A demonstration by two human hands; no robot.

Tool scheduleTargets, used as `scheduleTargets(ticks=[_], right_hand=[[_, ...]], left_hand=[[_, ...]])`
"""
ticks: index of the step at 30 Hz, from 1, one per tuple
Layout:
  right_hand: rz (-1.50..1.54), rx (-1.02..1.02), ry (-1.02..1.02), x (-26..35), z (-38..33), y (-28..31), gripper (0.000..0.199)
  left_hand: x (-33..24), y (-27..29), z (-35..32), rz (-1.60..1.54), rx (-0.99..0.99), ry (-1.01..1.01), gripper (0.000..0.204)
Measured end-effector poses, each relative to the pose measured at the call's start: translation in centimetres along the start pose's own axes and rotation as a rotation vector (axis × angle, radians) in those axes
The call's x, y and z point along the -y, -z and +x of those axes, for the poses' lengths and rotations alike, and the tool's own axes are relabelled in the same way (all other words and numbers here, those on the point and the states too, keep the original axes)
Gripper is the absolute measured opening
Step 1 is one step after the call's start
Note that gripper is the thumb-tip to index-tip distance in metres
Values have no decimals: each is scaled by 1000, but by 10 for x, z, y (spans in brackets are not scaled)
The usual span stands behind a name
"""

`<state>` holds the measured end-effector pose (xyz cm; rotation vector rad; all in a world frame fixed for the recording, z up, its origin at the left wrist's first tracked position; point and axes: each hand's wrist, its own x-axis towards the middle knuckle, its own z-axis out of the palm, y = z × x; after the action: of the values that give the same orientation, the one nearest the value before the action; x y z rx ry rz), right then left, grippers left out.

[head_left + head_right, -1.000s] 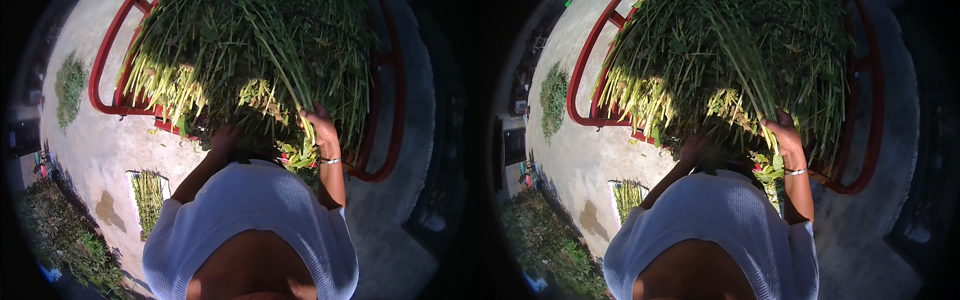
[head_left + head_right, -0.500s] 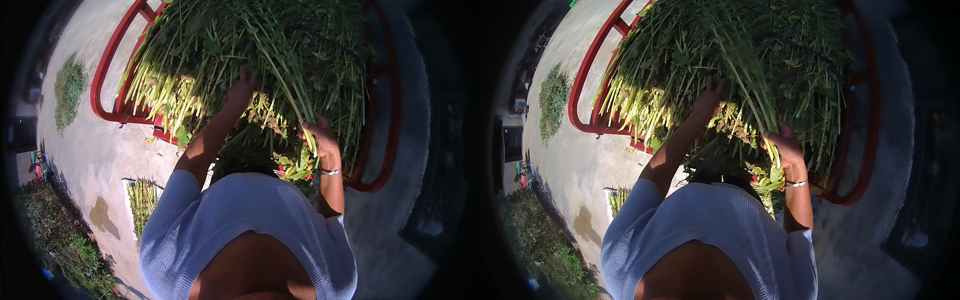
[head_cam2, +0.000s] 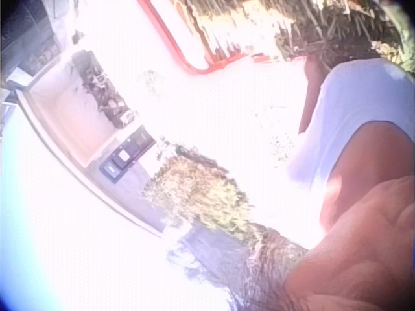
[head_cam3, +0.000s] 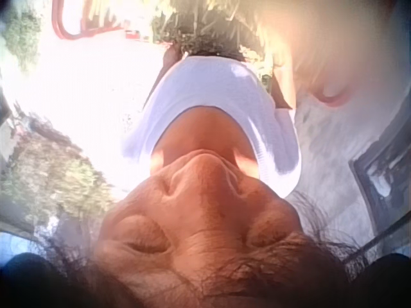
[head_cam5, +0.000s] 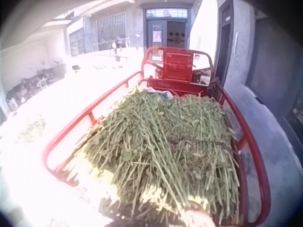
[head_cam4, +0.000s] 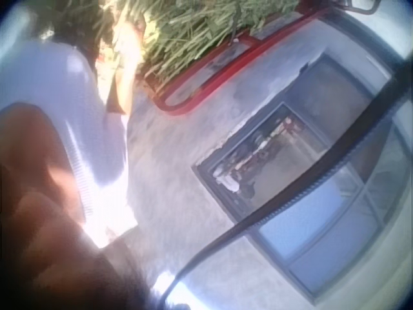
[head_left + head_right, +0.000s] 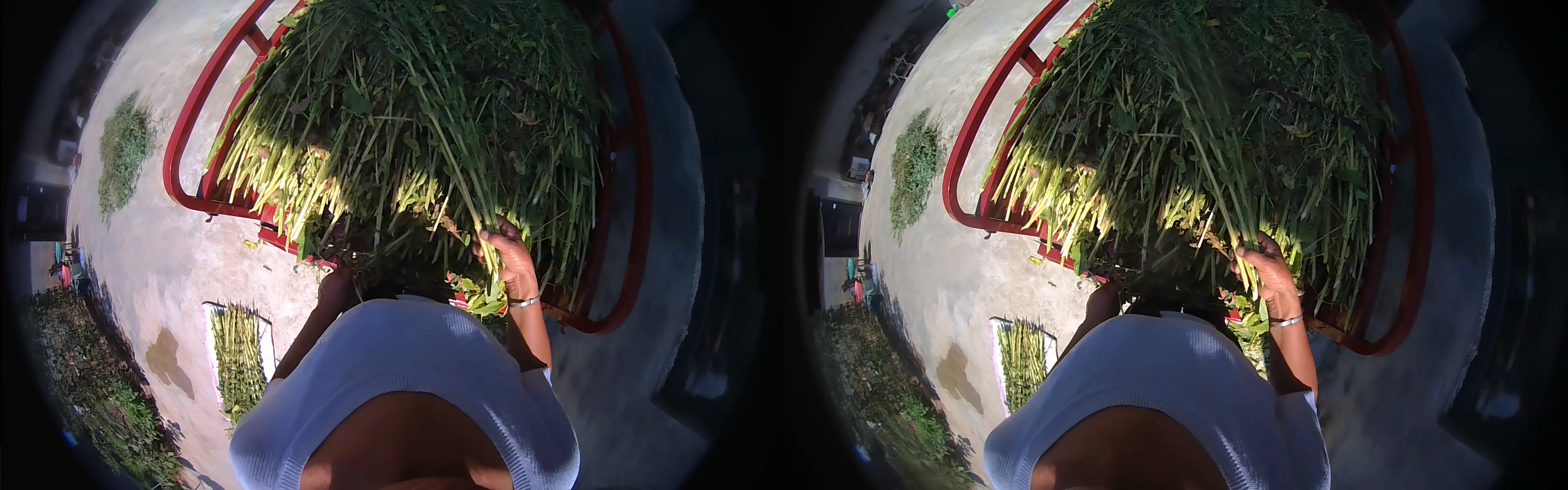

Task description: The person stands beside a red cart filled with green leafy plants and uses a long strip of material to tie the plants into a bundle. They wrap the strip around the plants multiple times and secure it by hand.

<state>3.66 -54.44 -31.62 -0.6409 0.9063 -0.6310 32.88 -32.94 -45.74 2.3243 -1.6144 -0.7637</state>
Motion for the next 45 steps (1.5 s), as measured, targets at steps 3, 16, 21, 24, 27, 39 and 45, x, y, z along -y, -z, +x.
scheduleTargets(ticks=[3, 16, 21, 24, 27, 39, 45], right_hand=[[150, 32, -87, -3, -2, -11, 37], [-302, -29, -54, -34, 11, -48, 86], [-814, -225, 192, -45, 6, -53, 81], [-994, -274, 297, -13, -22, -39, 41], [-1156, -337, 353, 15, -61, -45, 32], [-1633, -674, 218, 12, -204, -74, 32], [-1332, -778, 203, -25, -202, -40, 32]], left_hand=[[29, 15, -21, 82, 52, 147, 16], [-110, 53, 121, -1340, 437, -48, 61], [-183, 26, 141, -1353, 444, -108, 46], [-196, 59, 123, -1461, 676, -223, 54], [-195, 54, 140, -1753, 851, -167, 71], [-234, 92, 260, -2389, 735, -324, 80], [-304, 148, 240, -2007, 455, -467, 47]])
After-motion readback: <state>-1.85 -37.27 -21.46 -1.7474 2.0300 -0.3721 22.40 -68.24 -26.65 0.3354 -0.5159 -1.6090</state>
